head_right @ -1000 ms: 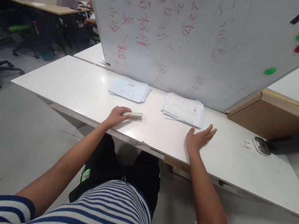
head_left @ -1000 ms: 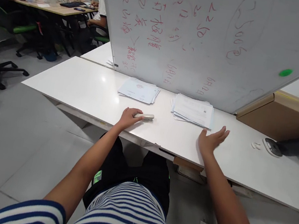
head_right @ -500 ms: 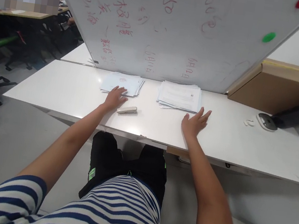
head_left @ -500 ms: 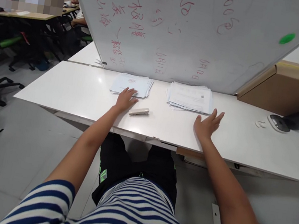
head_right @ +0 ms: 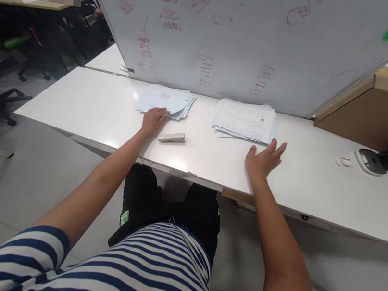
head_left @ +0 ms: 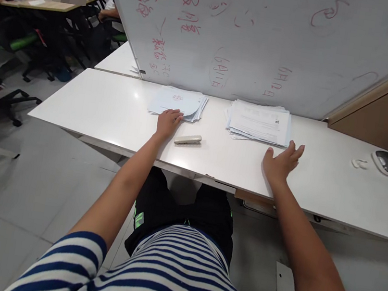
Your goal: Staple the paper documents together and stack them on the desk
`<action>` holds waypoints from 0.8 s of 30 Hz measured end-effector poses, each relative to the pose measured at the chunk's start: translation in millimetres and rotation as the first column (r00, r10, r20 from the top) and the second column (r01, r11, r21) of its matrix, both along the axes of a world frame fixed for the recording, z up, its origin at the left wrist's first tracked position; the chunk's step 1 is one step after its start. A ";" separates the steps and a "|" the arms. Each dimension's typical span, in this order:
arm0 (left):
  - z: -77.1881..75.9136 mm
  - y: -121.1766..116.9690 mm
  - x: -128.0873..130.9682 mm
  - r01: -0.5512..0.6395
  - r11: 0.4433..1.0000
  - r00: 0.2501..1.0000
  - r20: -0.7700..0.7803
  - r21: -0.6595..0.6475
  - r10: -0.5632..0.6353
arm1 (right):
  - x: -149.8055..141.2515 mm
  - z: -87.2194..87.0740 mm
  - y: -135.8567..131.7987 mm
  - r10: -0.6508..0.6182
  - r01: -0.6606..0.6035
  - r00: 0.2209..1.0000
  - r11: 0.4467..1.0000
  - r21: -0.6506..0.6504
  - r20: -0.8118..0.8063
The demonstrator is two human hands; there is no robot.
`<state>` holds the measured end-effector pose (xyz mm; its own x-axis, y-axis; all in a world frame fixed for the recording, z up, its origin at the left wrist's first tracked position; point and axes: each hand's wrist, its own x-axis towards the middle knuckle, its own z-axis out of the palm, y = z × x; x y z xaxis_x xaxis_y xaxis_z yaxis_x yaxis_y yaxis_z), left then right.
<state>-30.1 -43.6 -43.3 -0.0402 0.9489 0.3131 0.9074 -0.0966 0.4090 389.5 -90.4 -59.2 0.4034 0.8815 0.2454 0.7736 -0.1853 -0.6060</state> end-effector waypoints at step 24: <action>5.7 -4.2 8.5 -0.024 1.000 1.000 -0.007 -0.012 0.024 | -1.1 3.5 -1.7 0.000 0.002 0.999 0.999 -0.042 0.032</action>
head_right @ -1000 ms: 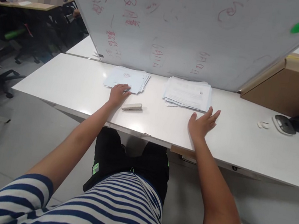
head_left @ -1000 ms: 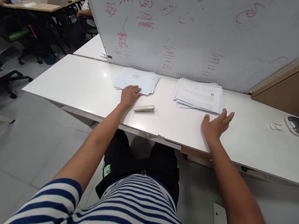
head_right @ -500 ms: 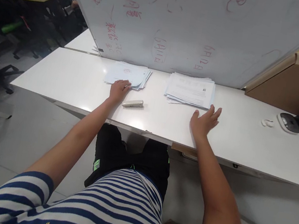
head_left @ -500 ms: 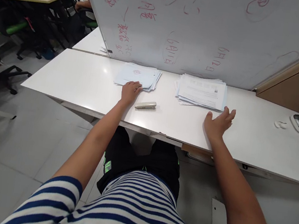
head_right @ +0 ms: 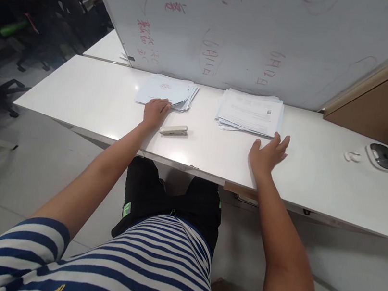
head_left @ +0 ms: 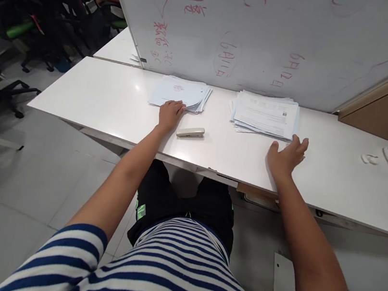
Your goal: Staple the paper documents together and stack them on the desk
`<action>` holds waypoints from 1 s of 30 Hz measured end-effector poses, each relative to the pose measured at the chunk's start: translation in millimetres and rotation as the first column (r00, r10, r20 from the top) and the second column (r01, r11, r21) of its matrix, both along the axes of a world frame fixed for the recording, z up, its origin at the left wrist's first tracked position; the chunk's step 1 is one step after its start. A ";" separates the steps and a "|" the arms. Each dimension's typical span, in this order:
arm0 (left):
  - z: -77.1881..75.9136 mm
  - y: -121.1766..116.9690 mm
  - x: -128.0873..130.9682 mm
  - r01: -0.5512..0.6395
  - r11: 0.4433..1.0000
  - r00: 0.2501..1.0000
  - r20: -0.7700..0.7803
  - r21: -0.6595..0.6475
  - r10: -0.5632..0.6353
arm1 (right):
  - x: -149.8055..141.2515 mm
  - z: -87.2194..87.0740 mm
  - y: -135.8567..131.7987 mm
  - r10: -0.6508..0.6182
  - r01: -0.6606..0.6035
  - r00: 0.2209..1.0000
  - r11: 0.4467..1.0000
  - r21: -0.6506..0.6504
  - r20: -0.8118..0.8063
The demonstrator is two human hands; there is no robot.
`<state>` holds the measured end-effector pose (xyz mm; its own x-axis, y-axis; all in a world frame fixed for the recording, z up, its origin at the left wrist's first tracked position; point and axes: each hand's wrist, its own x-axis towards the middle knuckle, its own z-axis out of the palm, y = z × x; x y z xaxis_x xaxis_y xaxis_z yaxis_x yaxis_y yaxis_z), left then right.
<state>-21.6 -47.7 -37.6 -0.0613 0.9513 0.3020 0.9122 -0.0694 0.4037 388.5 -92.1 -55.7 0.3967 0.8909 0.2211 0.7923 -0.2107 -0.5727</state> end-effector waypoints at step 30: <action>7.0 -192.4 142.5 0.743 0.627 0.648 -0.485 0.235 -0.587 | -57.1 50.0 -160.4 -0.058 -0.459 0.232 0.874 -0.161 -0.971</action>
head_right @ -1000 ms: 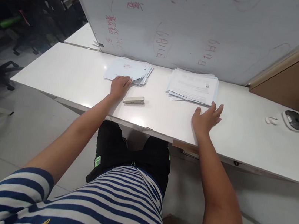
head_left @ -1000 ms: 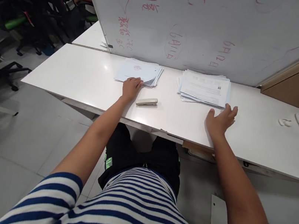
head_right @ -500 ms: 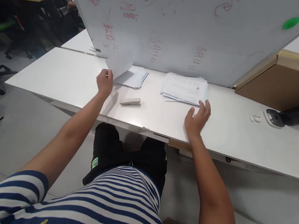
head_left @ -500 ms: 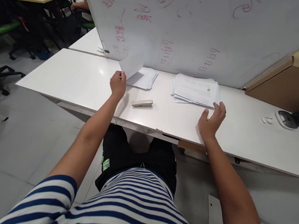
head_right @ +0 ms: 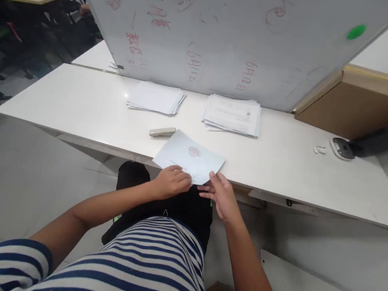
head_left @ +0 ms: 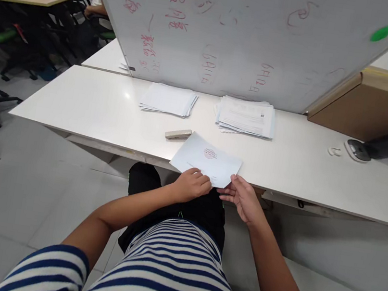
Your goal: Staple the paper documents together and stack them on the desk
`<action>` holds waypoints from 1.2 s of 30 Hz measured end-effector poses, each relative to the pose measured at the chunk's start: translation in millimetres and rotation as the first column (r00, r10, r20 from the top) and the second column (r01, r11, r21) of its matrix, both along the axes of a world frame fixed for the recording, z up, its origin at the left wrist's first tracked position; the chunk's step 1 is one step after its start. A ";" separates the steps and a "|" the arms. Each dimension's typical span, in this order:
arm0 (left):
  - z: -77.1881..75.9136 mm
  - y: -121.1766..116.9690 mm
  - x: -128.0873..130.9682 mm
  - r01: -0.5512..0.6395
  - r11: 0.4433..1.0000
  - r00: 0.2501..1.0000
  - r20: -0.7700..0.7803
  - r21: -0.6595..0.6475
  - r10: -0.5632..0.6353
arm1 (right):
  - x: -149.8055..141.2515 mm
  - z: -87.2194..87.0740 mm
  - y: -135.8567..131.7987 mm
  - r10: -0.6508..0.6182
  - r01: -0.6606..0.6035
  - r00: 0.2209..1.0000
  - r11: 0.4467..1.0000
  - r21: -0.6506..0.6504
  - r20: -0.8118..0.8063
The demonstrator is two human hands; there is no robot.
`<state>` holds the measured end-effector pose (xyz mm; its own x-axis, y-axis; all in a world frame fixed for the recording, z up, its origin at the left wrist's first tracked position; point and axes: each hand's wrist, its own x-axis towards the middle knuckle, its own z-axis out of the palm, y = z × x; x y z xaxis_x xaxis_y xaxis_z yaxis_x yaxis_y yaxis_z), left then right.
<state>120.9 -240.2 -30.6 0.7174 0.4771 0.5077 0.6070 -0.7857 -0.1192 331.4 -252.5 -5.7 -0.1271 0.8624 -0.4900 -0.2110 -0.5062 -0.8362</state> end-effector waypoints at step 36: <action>-24.2 -28.5 -80.6 0.431 0.127 0.193 0.229 -0.893 0.954 | 14.0 -49.2 -6.7 0.062 -0.073 0.996 0.978 0.198 0.059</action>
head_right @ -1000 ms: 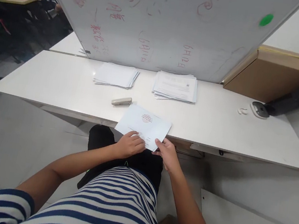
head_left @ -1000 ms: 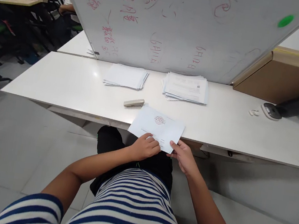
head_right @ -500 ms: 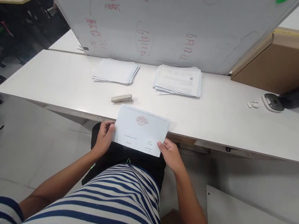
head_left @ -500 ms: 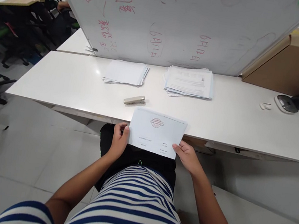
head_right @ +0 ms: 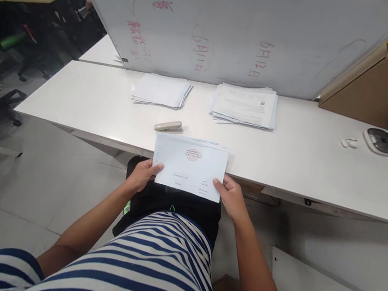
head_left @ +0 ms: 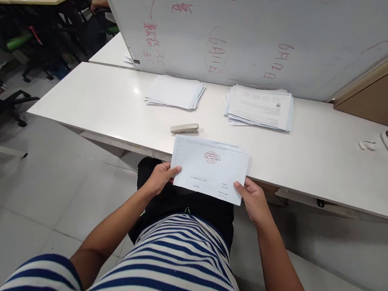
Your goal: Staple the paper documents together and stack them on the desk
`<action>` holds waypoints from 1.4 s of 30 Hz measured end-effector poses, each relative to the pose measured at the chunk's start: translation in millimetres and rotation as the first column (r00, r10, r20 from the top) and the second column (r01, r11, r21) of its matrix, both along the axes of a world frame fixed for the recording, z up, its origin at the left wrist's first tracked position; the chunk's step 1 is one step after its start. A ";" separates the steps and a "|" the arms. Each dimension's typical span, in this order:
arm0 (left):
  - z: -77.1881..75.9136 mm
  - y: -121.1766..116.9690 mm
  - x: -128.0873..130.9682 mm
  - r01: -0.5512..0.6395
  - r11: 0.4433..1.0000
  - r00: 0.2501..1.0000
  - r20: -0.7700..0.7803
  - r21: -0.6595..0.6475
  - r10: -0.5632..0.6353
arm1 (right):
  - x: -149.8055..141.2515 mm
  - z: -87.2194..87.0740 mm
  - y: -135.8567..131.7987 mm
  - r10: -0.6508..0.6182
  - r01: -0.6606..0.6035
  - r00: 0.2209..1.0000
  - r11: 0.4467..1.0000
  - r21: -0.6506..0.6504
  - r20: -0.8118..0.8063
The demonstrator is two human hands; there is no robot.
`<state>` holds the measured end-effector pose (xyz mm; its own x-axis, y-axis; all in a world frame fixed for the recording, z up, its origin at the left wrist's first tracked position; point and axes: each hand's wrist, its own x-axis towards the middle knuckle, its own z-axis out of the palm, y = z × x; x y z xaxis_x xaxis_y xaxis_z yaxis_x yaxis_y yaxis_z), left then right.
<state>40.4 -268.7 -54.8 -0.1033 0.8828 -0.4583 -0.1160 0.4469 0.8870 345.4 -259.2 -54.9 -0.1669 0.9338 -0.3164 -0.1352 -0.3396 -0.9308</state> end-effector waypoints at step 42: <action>2.0 -7.3 10.0 0.401 0.911 0.915 0.078 -0.095 -0.395 | 1.5 -8.5 -8.2 -0.084 0.025 0.979 0.954 -0.300 -0.185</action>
